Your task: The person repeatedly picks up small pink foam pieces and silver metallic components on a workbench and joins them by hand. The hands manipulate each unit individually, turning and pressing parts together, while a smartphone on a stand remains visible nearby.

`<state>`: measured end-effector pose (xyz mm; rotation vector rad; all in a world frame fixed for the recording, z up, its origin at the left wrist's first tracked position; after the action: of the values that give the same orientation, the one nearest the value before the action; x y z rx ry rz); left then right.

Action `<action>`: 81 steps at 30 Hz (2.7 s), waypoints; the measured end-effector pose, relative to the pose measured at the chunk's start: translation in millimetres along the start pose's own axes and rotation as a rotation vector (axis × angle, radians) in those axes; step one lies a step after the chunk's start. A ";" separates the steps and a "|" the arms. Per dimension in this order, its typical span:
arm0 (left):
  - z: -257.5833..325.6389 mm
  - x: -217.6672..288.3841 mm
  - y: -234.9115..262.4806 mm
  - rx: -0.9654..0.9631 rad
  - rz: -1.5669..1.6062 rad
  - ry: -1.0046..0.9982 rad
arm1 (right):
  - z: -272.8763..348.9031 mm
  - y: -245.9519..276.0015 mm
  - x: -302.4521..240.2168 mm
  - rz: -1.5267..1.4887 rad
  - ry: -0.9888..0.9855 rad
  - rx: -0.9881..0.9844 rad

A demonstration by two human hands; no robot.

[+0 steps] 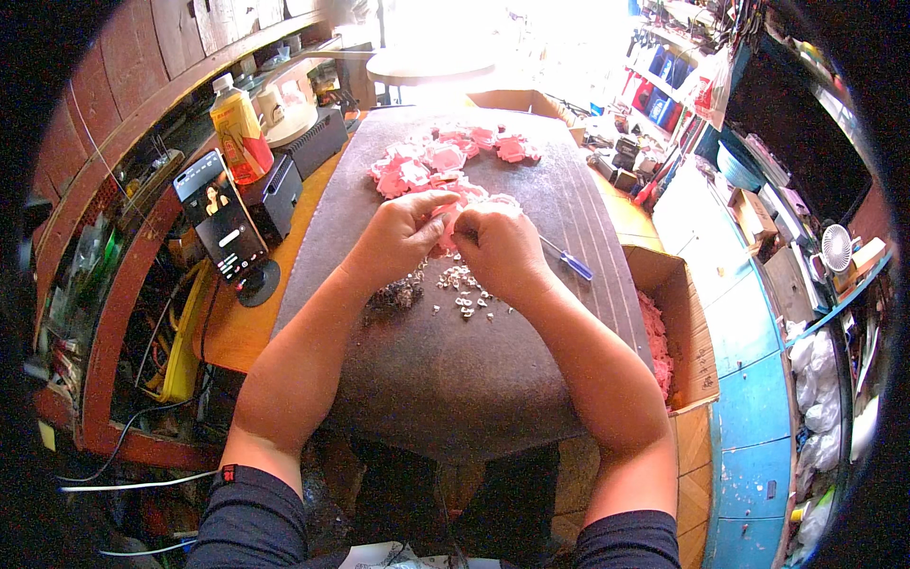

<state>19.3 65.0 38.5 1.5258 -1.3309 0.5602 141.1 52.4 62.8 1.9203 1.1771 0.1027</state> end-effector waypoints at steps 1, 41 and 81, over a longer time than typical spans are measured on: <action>-0.4 -2.4 -1.0 -0.005 0.004 -0.007 | 0.6 -0.2 -0.6 -0.001 -0.004 -0.005; 4.3 22.7 11.1 0.150 -0.085 -0.213 | 10.7 -42.4 46.6 -1.263 -0.577 -0.206; -4.2 -22.7 15.6 0.206 0.299 0.177 | -0.7 -19.0 41.9 -0.950 -0.415 -0.057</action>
<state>-0.5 80.8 26.9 1.4084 -1.4042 1.0250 150.8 88.3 35.7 1.0866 1.6218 -0.7207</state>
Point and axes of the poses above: each hand's wrist, its own z-axis away from the middle knuckle, its own y-axis out of the back of the hand, x = y × z, the point moved 8 cm from there along -z, towards the middle knuckle, and after that the axes turned 2 degrees about y, right-handed, at the moved point
